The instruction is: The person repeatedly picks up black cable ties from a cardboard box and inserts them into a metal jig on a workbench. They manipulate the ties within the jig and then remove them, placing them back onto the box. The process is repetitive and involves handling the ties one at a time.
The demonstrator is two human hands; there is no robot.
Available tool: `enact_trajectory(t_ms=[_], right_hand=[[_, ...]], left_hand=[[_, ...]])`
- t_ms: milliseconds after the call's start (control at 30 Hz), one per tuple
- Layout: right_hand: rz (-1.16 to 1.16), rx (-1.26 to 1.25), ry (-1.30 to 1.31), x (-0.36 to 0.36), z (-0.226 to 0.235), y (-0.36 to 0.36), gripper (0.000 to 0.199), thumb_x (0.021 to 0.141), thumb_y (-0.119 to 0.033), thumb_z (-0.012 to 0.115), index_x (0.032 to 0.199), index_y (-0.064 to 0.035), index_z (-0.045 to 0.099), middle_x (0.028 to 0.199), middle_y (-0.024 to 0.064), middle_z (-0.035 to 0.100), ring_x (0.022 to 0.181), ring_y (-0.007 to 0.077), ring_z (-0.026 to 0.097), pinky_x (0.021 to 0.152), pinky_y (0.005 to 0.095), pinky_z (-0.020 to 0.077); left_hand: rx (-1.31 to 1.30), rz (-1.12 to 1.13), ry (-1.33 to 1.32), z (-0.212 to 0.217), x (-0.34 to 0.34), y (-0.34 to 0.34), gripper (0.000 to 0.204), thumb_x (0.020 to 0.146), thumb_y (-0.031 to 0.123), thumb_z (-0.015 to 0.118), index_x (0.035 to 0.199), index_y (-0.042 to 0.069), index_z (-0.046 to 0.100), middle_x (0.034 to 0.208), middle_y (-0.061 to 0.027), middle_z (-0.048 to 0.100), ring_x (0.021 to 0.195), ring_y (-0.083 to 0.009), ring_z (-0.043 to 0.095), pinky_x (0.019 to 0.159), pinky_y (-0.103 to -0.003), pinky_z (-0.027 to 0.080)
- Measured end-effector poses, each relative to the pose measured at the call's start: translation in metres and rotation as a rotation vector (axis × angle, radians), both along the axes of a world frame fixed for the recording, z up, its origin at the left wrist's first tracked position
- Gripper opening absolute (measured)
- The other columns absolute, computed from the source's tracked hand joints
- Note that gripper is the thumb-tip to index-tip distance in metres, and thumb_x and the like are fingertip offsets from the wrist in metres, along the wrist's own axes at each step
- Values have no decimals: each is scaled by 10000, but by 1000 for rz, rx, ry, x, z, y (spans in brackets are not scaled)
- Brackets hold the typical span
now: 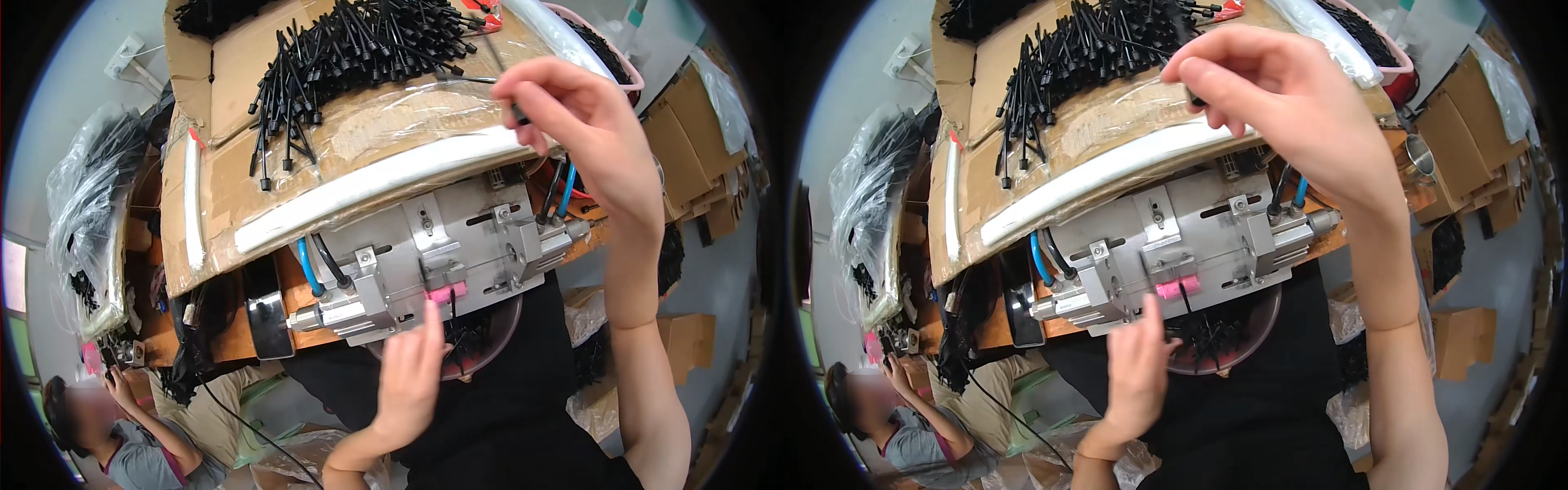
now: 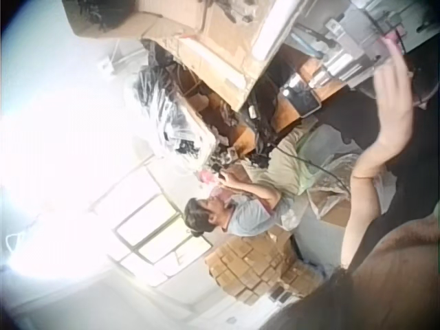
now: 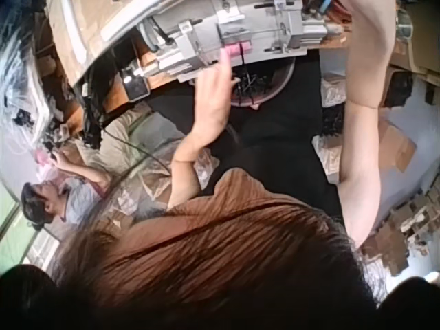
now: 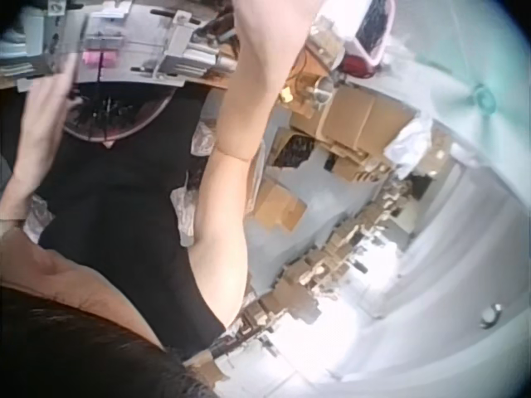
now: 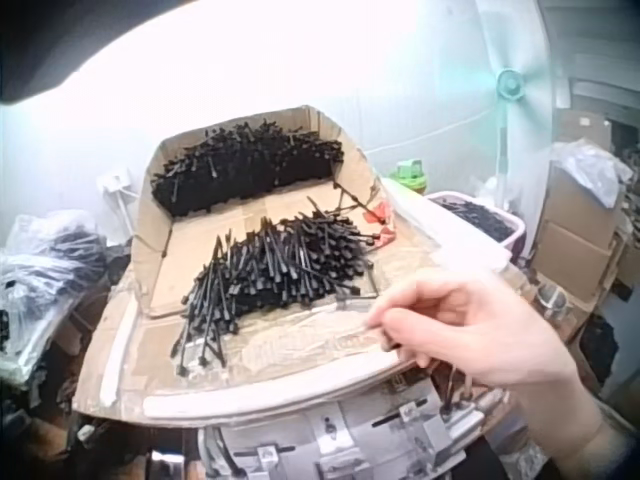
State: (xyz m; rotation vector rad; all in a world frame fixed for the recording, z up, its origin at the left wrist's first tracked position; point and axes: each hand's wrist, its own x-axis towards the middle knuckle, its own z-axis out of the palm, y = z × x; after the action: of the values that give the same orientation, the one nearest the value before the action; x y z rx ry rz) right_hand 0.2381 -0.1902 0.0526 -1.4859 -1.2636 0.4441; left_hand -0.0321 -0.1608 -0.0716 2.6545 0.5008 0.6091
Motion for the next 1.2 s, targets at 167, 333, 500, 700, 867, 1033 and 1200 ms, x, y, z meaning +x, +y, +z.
enact_trajectory(t_ms=[167, 333, 500, 700, 867, 1033, 1200], right_hand=[[-165, 173, 82, -16, -3, -47, 248, 912, -44, 610, 1145, 37, 581, 925, 68, 608, 755, 67, 546, 636, 189, 448], [-264, 308, 135, -33, -31, -68, 170, 882, 3, 681, 1040, 35, 630, 943, 104, 684, 780, 84, 594, 671, 198, 472], [-305, 180, -251, -68, -81, -85, 410, 767, 56, 756, 1150, 56, 613, 883, 107, 682, 707, 154, 613, 622, 253, 502], [-161, 24, -413, -111, -152, -99, 670, 703, 30, 783, 1316, 96, 523, 689, 81, 522, 582, 213, 524, 523, 352, 439], [-54, 21, -427, -122, -167, -78, 679, 748, -35, 771, 1367, 43, 504, 644, 49, 475, 559, 190, 488, 526, 331, 425], [-86, -72, -434, -118, -157, -76, 639, 766, -67, 764, 1355, 10, 528, 667, 49, 515, 587, 181, 543, 530, 326, 447], [-152, -78, -669, -82, -88, -66, 495, 790, -102, 734, 1260, -20, 602, 717, 51, 556, 620, 182, 589, 539, 313, 478]], left_hand=[[-101, 22, 80, -22, 26, -28, 720, 782, -32, 691, 1433, -74, 387, 1022, -132, 537, 926, -302, 501, 836, -395, 432], [-10, 12, 114, -16, 34, -17, 729, 787, -34, 679, 1445, -74, 369, 1009, -129, 530, 919, -299, 499, 828, -402, 435], [-53, -1, 139, -8, 28, -11, 705, 781, -35, 648, 1436, -70, 388, 988, -124, 524, 922, -282, 504, 842, -397, 442], [167, 288, -209, 65, 66, 98, 364, 867, -53, 569, 1215, 48, 600, 1032, -157, 553, 990, -344, 527, 906, -445, 414], [129, 206, -9, 89, 69, 188, 375, 777, -50, 666, 1129, 74, 637, 993, -73, 607, 833, -198, 545, 779, -298, 466], [24, 190, -175, 82, 63, 160, 540, 769, -65, 676, 1275, 107, 595, 916, -97, 566, 787, -243, 525, 723, -364, 450], [121, 191, -98, 50, 22, 47, 746, 730, -83, 703, 1430, -16, 454, 890, -73, 549, 815, -215, 504, 774, -339, 450]])
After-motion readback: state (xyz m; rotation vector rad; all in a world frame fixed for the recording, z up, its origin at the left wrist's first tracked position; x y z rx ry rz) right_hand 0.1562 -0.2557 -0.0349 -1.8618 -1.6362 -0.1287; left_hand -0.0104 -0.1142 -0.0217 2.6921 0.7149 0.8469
